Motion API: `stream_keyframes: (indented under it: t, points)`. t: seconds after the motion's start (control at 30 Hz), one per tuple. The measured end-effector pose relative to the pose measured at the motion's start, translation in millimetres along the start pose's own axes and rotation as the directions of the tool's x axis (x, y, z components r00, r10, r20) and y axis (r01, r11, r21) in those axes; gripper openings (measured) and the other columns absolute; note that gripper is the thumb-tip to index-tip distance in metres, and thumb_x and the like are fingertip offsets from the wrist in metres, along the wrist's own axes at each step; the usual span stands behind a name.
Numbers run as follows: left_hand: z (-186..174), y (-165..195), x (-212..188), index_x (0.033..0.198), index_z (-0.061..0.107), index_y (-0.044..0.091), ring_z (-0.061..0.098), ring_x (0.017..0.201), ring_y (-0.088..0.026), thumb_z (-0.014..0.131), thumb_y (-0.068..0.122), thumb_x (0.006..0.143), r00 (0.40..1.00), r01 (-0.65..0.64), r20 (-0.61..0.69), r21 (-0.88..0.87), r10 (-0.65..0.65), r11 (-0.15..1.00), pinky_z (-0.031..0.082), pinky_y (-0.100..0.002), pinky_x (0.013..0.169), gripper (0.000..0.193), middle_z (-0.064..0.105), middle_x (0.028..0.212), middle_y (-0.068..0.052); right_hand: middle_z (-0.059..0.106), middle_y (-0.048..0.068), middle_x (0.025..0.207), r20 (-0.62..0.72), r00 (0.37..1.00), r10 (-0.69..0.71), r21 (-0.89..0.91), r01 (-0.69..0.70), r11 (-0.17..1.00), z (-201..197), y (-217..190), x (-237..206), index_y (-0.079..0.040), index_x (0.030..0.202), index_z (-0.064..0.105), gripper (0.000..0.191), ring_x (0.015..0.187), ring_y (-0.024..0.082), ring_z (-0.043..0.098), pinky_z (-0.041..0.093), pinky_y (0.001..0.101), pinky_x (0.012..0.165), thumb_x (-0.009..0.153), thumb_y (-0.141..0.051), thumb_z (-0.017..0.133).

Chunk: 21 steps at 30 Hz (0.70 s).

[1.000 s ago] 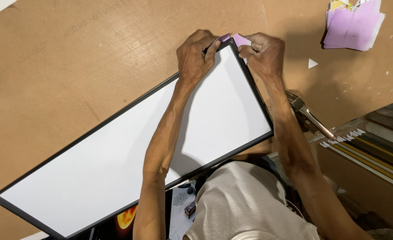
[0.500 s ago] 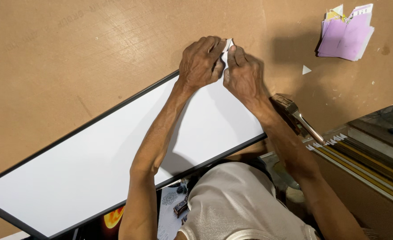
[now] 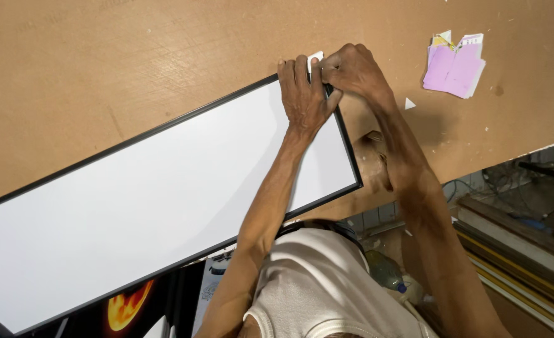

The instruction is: The person staples white backing paper onto the rear of framed prints using a staple gun, folding the paper corners neatly at each frame edge and pressing the paper flat. They rotate and reposition the frames on the workbench, then place finished frames onto a stack of completed framed prints.

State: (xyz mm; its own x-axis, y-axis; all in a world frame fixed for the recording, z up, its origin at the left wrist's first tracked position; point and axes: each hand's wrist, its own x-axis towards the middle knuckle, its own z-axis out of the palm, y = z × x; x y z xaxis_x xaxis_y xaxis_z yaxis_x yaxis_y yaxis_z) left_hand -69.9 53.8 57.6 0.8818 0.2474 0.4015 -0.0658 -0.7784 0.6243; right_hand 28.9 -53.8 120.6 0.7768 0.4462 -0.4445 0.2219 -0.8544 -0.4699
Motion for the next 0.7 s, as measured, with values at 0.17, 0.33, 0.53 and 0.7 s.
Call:
stream_keyframes:
  t: [0.17,0.33,0.53,0.7]
  points:
    - [14,7,-2,0.112,0.063,-0.006,0.051,0.123,-0.043,0.083,0.027,0.077,0.991,0.037,-0.134,0.091,-0.024,0.995,0.035,-0.065,0.118,0.052,0.053,0.128,-0.025,0.073,0.014,0.094,-0.049,0.996,0.073,0.121,-0.067,0.990,-30,10,-67,-0.006,0.128,0.069,0.049,0.084,0.023,0.073,0.056,0.0387,0.073,0.096,-0.043,0.071]
    - [33,-1,-4,0.109,0.063,-0.008,0.051,0.125,-0.044,0.080,0.020,0.077,0.985,0.009,-0.175,0.093,0.008,0.996,0.039,-0.063,0.119,0.046,0.054,0.127,-0.026,0.074,0.013,0.103,0.021,0.991,-0.132,-0.590,0.119,0.799,-23,76,-198,-0.005,0.111,0.070,0.041,0.094,0.028,0.074,0.060,0.0424,0.082,0.092,-0.042,0.074]
    - [49,-3,-7,0.113,0.065,-0.009,0.050,0.129,-0.042,0.078,0.018,0.080,0.975,0.038,-0.220,0.133,-0.008,0.990,0.038,-0.060,0.121,0.045,0.055,0.131,-0.027,0.069,0.008,0.085,0.335,0.927,0.171,0.306,-0.278,0.910,16,142,-216,-0.002,0.118,0.061,0.041,0.070,0.016,0.064,0.053,0.0376,0.062,0.082,-0.015,0.076]
    - [54,-2,-11,0.112,0.068,-0.008,0.053,0.131,-0.041,0.076,0.015,0.080,0.969,0.089,-0.243,0.143,-0.052,0.986,0.037,-0.056,0.123,0.040,0.059,0.133,-0.028,0.069,0.012,0.094,0.580,0.812,0.069,0.319,-0.304,0.898,-51,143,-151,0.000,0.114,0.062,0.040,0.081,0.019,0.066,0.059,0.0385,0.070,0.079,-0.012,0.078]
